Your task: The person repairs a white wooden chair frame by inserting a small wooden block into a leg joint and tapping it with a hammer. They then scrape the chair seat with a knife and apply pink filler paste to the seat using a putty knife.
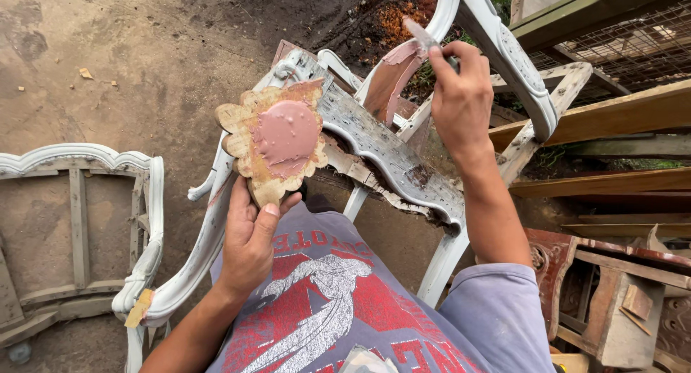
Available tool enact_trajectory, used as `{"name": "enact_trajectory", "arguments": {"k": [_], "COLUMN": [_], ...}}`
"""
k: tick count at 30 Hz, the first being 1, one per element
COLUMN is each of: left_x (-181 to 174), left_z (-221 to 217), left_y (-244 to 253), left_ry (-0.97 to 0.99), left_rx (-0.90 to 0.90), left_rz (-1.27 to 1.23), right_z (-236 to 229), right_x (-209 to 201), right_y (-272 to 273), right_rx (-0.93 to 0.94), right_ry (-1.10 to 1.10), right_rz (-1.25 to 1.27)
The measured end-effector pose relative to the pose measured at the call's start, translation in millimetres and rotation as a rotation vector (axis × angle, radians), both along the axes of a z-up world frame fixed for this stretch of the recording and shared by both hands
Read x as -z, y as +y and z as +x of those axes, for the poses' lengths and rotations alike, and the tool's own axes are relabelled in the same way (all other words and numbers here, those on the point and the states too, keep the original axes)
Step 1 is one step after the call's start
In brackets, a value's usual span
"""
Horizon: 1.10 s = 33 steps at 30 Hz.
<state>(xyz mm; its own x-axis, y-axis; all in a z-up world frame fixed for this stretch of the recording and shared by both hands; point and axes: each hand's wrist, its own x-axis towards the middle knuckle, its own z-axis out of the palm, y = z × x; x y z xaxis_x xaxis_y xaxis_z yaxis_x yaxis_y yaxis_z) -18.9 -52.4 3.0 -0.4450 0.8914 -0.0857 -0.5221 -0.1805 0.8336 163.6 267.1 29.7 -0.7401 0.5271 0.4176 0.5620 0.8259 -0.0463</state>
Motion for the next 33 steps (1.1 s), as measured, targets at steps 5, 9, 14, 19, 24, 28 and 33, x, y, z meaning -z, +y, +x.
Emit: {"name": "enact_trajectory", "arguments": {"k": [5,9,14,19,24,28,33], "left_x": [2,3,5,15,20,19,17], "left_z": [-3,-2,-1,-1,2,2,4], "left_y": [1,2,3,18,27,23,25], "left_ry": [-0.007,0.0,0.016,-0.156,-0.208,-0.198,-0.183], "left_rx": [-0.019,-0.011,0.01,0.012,0.016,0.02,0.014], "left_rz": [0.013,0.005,0.017,0.104,0.118,0.128,0.148], "right_z": [11,11,12,5,-10,-17,-15], "right_x": [12,6,-30,-49,-43,-35,-29], "right_y": [-16,-46,-75,-116,-141,-140,-139], "right_rx": [-0.013,-0.084,-0.054,-0.136,-0.288,-0.297,-0.321], "right_ry": [0.208,0.177,0.227,0.292,0.23,0.221,0.212], "right_rz": [-0.234,-0.272,-0.378,-0.38,-0.454,-0.436,-0.493]}}
